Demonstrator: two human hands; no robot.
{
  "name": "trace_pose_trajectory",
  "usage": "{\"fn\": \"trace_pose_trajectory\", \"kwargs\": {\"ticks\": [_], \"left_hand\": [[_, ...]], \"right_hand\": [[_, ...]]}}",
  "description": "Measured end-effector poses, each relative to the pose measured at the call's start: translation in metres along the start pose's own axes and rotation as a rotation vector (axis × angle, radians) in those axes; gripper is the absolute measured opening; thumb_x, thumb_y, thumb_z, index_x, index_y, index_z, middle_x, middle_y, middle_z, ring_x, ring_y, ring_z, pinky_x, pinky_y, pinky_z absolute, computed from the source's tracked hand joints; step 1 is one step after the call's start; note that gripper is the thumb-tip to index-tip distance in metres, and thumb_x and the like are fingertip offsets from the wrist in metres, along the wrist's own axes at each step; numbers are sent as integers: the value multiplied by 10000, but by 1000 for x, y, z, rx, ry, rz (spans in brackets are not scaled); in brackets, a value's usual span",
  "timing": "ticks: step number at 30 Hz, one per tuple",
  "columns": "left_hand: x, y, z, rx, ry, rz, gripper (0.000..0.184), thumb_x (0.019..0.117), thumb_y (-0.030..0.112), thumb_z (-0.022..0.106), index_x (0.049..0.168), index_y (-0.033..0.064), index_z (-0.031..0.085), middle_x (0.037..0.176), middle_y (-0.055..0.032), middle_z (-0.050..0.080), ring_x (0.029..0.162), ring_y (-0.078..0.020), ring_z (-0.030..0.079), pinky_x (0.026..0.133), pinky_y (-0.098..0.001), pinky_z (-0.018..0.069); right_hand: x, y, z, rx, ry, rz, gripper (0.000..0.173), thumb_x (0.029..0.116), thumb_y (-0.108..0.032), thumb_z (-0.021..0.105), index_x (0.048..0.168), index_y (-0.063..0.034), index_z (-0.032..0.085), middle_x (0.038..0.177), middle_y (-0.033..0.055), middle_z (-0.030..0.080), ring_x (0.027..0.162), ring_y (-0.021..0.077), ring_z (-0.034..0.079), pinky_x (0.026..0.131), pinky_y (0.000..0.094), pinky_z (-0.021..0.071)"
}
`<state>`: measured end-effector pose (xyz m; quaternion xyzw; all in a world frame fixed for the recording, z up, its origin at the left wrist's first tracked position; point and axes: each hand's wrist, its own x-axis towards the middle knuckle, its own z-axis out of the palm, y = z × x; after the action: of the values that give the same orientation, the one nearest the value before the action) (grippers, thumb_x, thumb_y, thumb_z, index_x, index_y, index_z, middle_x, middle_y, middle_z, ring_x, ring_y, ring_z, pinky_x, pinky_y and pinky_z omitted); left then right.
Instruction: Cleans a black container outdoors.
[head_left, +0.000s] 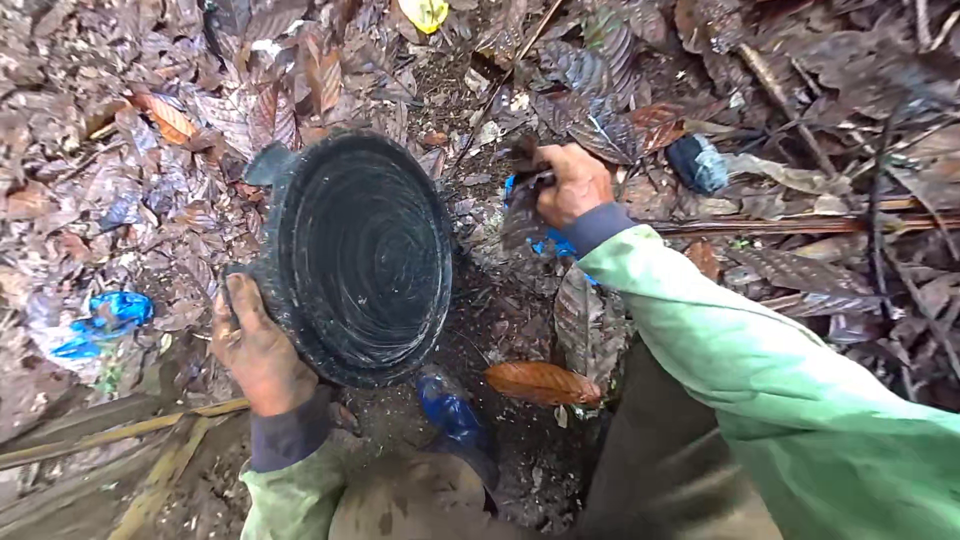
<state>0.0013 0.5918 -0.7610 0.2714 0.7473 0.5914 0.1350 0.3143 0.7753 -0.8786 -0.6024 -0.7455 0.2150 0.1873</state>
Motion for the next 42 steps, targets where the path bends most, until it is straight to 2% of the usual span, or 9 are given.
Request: {"fn": "trace_pose_trajectory", "kwargs": {"ticks": [4,10,21,26,31,35,37,39,42], "left_hand": [[-7,52,-7,-73,-59,87,295,1113,258,439,1289,58,565,1068,8,697,994,-77,689,917,-313,592],[-17,125,2,-228,-174,291,383,1145,258,276,1382,50,493,1249,-48,658,1179,-148,643,1046,-385,539],[-37,126,76,29,-46,572,187,1084,203,522,1076,77,660,908,75,685,849,-22,681,814,-263,592],[-11,90,52,83,20,473,186,1080,217,532,1050,77,653,888,67,677,832,-23,677,813,-266,590],[9,65,25,30,19,255,349,1069,313,561,1262,30,625,1120,-50,713,1051,-142,694,964,-384,584],[28,42,14,5,-36,148,413,1084,330,524,1332,5,583,1195,-95,698,1099,-191,695,992,-419,582],[37,28,5,18,-63,139,411,1094,319,497,1360,15,575,1250,-91,680,1157,-192,671,1033,-427,560],[42,19,3,45,-90,138,403,1094,310,489,1366,25,571,1277,-94,668,1188,-196,655,1051,-435,545],[40,10,5,8,-157,92,432,1096,324,486,1391,17,557,1319,-133,657,1226,-237,642,1065,-469,540]], "right_hand": [[7,-53,21,6,-137,-185,425,842,-96,683,1258,-178,702,1179,248,665,1082,472,655,803,658,548],[-28,-108,11,-8,-296,-97,360,911,-96,659,1270,-101,688,1259,274,617,1131,488,626,835,650,532],[-111,-148,-6,603,-550,-239,320,900,-71,600,1193,23,688,1195,215,695,1127,355,674,991,544,523],[-78,-44,-54,790,-600,-220,231,941,-72,676,1156,-2,726,1014,135,746,936,205,713,898,443,573],[-19,82,-103,1213,-222,372,128,976,-132,614,1104,-132,615,825,-48,697,683,46,663,640,260,600],[2,125,-160,799,8,391,262,1002,-200,647,1243,-114,589,946,-66,662,782,-18,649,745,195,578],[11,153,-165,296,-60,345,307,1004,-248,651,1249,-62,631,1058,56,685,930,114,675,869,331,573],[18,183,-156,-120,-209,386,323,971,-158,663,1214,53,647,1190,338,656,1145,500,632,952,723,466],[16,201,-167,-262,-170,411,415,944,-109,629,1338,14,583,1256,390,610,1209,610,561,949,817,398]]}}
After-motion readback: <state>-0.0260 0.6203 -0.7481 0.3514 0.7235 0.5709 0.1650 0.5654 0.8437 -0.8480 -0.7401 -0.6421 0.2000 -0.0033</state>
